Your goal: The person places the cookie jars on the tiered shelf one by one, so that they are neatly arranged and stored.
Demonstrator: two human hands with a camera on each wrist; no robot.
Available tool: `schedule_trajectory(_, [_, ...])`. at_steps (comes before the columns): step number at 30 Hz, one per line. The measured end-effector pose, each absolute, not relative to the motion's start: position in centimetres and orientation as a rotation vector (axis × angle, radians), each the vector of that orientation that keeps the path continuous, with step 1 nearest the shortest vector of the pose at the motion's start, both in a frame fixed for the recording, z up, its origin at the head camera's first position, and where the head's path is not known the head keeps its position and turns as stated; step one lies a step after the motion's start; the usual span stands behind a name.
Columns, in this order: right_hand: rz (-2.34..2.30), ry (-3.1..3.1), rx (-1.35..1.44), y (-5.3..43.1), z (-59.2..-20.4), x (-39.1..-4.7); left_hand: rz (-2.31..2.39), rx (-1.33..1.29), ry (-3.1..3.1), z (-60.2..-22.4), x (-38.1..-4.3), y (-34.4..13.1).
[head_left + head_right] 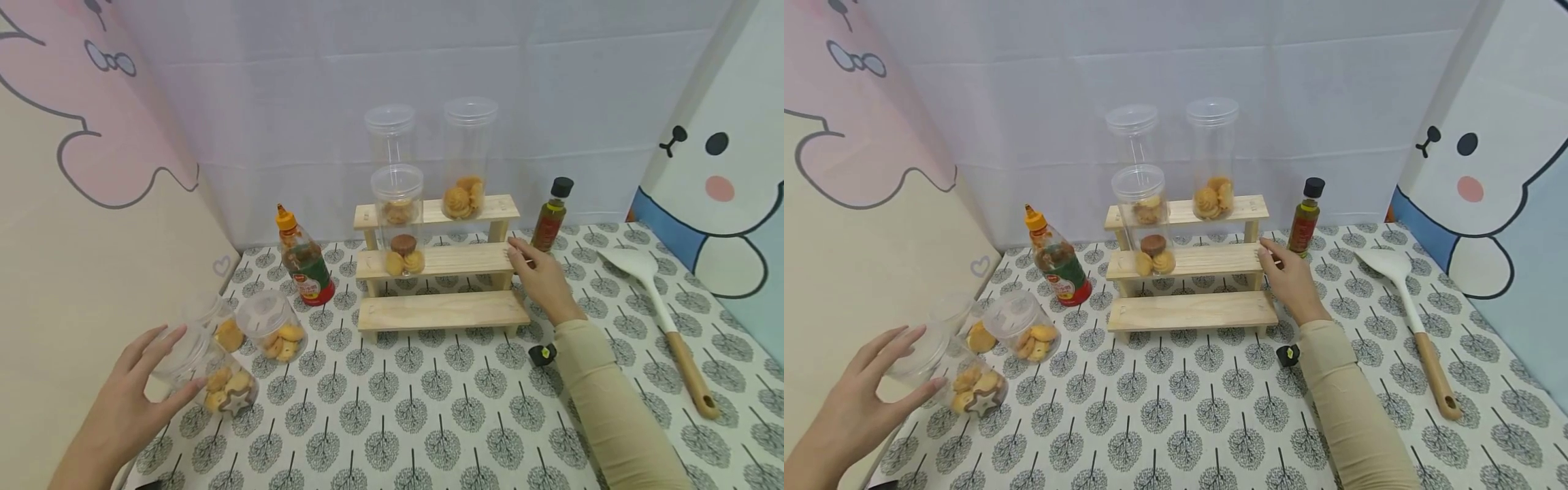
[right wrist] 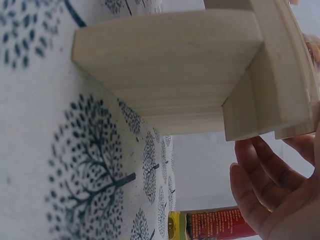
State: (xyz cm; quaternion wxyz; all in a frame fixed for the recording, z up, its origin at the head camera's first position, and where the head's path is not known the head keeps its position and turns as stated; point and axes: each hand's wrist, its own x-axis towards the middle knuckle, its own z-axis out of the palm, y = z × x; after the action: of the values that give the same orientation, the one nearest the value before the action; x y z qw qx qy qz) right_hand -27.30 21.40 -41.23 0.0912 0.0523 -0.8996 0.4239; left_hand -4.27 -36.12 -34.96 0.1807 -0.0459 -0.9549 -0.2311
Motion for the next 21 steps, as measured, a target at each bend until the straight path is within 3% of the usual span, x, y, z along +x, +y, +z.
schedule_trajectory(21, [1.254,-2.657,0.191,21.50,-41.43,-27.35,-0.640,-0.084,-2.616,-35.27,-4.37,-35.86])
